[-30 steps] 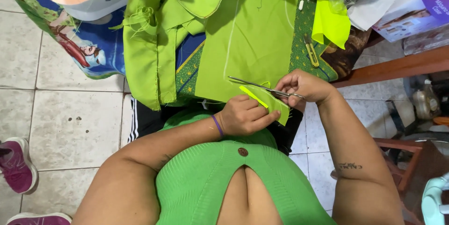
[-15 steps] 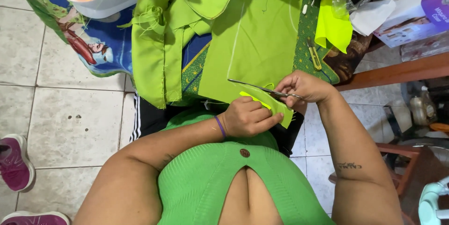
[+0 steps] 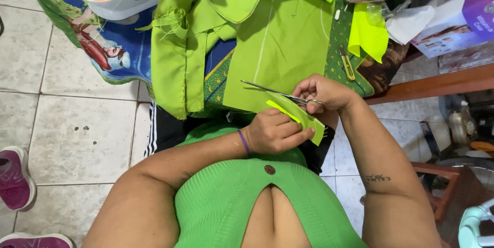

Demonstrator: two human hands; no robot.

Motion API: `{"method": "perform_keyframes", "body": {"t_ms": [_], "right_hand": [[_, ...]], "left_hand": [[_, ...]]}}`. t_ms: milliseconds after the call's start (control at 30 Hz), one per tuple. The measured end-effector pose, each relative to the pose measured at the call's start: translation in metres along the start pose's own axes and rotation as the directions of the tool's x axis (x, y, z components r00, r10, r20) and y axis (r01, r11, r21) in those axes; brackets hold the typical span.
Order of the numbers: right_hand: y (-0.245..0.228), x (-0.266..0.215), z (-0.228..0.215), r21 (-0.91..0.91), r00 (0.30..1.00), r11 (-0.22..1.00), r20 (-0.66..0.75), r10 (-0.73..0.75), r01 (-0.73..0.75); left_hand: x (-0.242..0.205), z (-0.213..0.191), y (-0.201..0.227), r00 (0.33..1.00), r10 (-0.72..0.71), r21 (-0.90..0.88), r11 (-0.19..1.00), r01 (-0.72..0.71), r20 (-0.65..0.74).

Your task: The person uses scissors to cut a piece of lime green fabric that has a white pattern drawn on it. They carefully follow the drawn lines to shape the material, occasionally pausing to adjust the fabric's position on their lap.

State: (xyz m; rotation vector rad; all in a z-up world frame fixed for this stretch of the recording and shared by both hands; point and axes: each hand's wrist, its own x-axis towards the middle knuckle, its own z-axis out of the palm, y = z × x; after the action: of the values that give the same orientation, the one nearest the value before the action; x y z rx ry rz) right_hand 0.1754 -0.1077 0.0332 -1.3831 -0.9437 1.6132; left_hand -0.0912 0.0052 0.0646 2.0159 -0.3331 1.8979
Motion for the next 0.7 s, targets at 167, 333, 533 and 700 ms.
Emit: {"method": "perform_keyframes", "body": {"t_ms": [167,333,533,700], "right_hand": [[-0.009,0.015,0.008,0.018,1.000,1.000,0.017,-0.009,0.009],[-0.016,0.023,0.015,0.022,1.000,1.000,0.029,-0.001,0.000],[-0.021,0.017,0.020,0.010,1.000,1.000,0.021,0.017,-0.018],[-0.030,0.013,0.029,-0.053,0.999,0.998,-0.029,0.042,-0.044]], "left_hand": [[-0.004,-0.002,0.001,1.000,0.006,0.000,1.000,-0.006,-0.001],[-0.003,-0.004,0.001,1.000,0.008,-0.010,1.000,-0.008,-0.005],[-0.006,-0.005,0.002,1.000,0.013,-0.009,1.000,-0.014,-0.021],[-0.005,-0.006,0.002,0.999,0.019,-0.022,1.000,-0.020,-0.040]]}}
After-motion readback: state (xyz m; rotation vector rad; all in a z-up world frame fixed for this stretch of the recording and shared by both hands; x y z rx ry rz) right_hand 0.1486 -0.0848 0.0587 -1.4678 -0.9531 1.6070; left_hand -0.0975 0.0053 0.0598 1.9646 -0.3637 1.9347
